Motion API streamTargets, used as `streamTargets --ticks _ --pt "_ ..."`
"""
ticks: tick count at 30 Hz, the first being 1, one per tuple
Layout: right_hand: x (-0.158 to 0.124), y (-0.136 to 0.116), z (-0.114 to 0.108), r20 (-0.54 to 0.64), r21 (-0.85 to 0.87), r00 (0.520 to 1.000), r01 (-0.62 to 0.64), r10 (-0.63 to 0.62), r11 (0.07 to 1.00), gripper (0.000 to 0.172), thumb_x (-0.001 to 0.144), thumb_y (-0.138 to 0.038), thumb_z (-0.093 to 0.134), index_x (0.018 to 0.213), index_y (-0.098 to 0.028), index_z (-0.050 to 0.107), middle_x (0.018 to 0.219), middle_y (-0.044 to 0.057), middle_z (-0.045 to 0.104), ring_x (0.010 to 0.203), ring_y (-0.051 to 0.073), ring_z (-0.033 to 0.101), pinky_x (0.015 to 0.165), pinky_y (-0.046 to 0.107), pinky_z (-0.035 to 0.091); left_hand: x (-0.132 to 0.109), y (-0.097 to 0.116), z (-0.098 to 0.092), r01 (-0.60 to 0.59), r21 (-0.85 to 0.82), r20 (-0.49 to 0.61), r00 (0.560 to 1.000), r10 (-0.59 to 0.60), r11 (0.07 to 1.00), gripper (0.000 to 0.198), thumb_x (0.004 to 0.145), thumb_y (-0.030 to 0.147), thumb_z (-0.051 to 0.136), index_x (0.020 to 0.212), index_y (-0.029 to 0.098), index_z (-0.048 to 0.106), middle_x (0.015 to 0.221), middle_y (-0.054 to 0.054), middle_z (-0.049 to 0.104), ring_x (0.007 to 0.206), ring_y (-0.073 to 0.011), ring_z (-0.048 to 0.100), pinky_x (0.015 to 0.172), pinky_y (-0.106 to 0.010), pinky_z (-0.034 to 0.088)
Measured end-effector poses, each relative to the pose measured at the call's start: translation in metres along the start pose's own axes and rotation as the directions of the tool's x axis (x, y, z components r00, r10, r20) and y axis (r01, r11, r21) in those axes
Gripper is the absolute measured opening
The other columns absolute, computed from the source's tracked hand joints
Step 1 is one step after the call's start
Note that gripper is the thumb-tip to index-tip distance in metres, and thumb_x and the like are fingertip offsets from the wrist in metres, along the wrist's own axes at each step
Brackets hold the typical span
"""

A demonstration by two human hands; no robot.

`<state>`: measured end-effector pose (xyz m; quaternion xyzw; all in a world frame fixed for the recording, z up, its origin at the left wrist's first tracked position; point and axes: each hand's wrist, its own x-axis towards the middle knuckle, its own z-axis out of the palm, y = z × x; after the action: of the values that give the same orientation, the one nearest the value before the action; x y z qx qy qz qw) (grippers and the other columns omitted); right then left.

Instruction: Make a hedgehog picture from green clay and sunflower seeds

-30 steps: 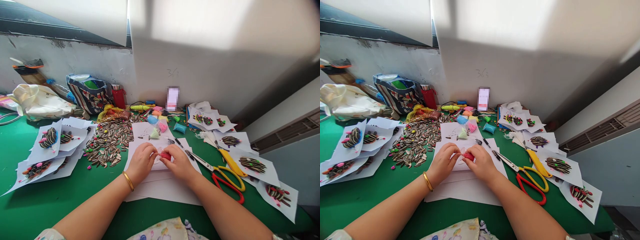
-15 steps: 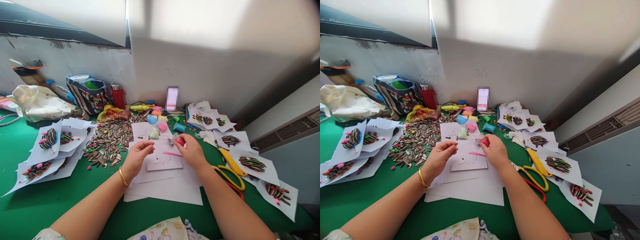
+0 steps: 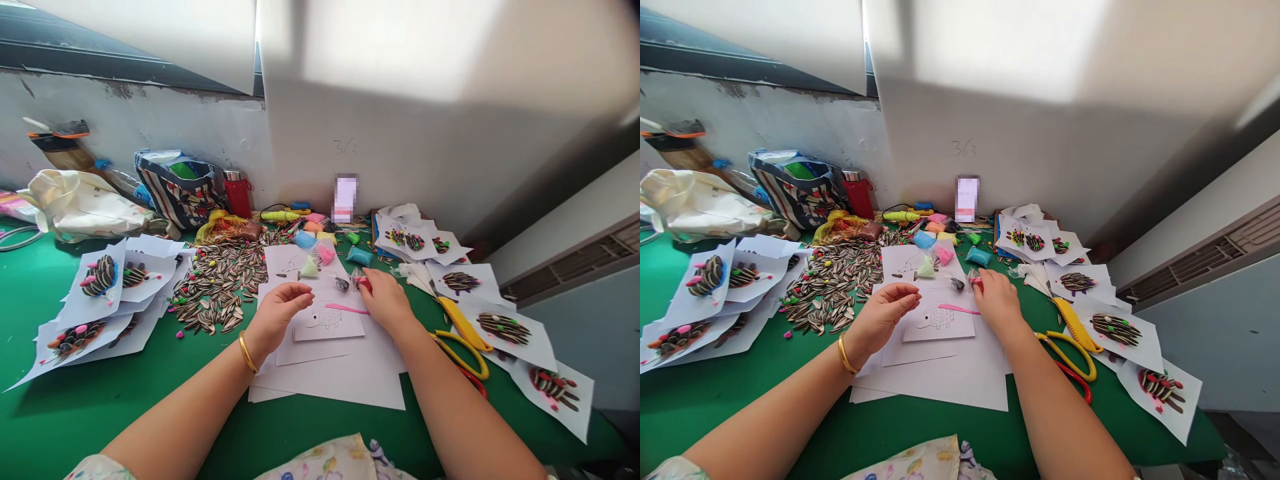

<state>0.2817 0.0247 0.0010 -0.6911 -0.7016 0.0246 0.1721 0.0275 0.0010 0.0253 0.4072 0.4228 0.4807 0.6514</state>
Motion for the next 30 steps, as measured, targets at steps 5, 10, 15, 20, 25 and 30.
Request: streamTargets --ticks 5,10,15,20,25,30 --pt "-0.007 -0.011 -0.009 -0.111 0.024 0.992 0.056 -0.053 0.998 0.039 0.092 -0.029 0.052 0.129 -0.019 0.058 0.133 0.012 0.057 0.121 0.030 0.049 0.096 0.043 0.041 0.001 0.000 -0.003 0.009 0.004 -0.034 0.999 -0.009 1.000 0.036 0.069 0.048 0.080 0.080 0.016 0.067 0.078 -0.005 0.069 0.073 -0.0146 0.063 0.074 -0.030 0.050" --pt "-0.017 -0.027 -0.016 0.061 0.133 0.983 0.164 -0.174 0.977 0.019 0.092 -0.023 0.050 0.093 -0.022 0.069 0.095 0.005 0.067 0.088 0.019 0.060 0.073 0.029 0.044 0.003 -0.001 -0.004 -0.027 0.020 -0.020 0.999 0.028 0.999 0.034 0.067 0.043 0.082 0.072 0.016 0.061 0.070 -0.001 0.063 0.066 -0.0115 0.057 0.067 -0.026 0.046" --pt "-0.022 -0.030 -0.008 0.189 0.096 0.954 0.219 -0.233 0.971 0.012 0.089 -0.024 0.060 0.098 -0.023 0.069 0.097 0.004 0.065 0.089 0.018 0.060 0.069 0.028 0.042 0.004 -0.001 -0.005 -0.040 0.036 -0.027 0.999 0.040 0.999 0.034 0.064 0.041 0.084 0.071 0.017 0.061 0.069 0.000 0.061 0.066 -0.0112 0.055 0.066 -0.025 0.044" --pt "-0.019 -0.029 0.002 0.179 0.071 0.953 0.237 -0.246 0.969 0.020 0.093 -0.019 0.055 0.108 -0.024 0.068 0.106 0.006 0.063 0.102 0.021 0.058 0.077 0.030 0.044 0.005 -0.004 -0.006 -0.023 0.027 -0.073 0.997 0.025 0.999 0.042 0.072 0.056 0.074 0.076 0.016 0.064 0.072 -0.002 0.060 0.069 -0.0127 0.055 0.067 -0.027 0.045" --pt "-0.019 -0.033 0.004 0.158 0.065 0.952 0.256 -0.263 0.965 0.022 0.095 -0.018 0.052 0.111 -0.023 0.068 0.104 0.008 0.063 0.102 0.022 0.056 0.081 0.032 0.045 0.007 -0.004 -0.007 -0.092 0.087 -0.047 0.994 0.097 0.992 0.039 0.077 0.053 0.070 0.069 0.018 0.058 0.066 0.002 0.053 0.063 -0.0107 0.048 0.062 -0.024 0.041" --pt "-0.019 -0.033 0.007 0.142 0.064 0.953 0.263 -0.269 0.963 0.023 0.096 -0.020 0.049 0.112 -0.022 0.067 0.104 0.008 0.062 0.101 0.022 0.056 0.082 0.032 0.046 0.007 -0.006 -0.007 -0.040 0.061 -0.023 0.999 0.041 0.997 0.033 0.073 0.048 0.075 0.083 0.017 0.065 0.078 -0.001 0.060 0.073 -0.0133 0.055 0.072 -0.027 0.045"
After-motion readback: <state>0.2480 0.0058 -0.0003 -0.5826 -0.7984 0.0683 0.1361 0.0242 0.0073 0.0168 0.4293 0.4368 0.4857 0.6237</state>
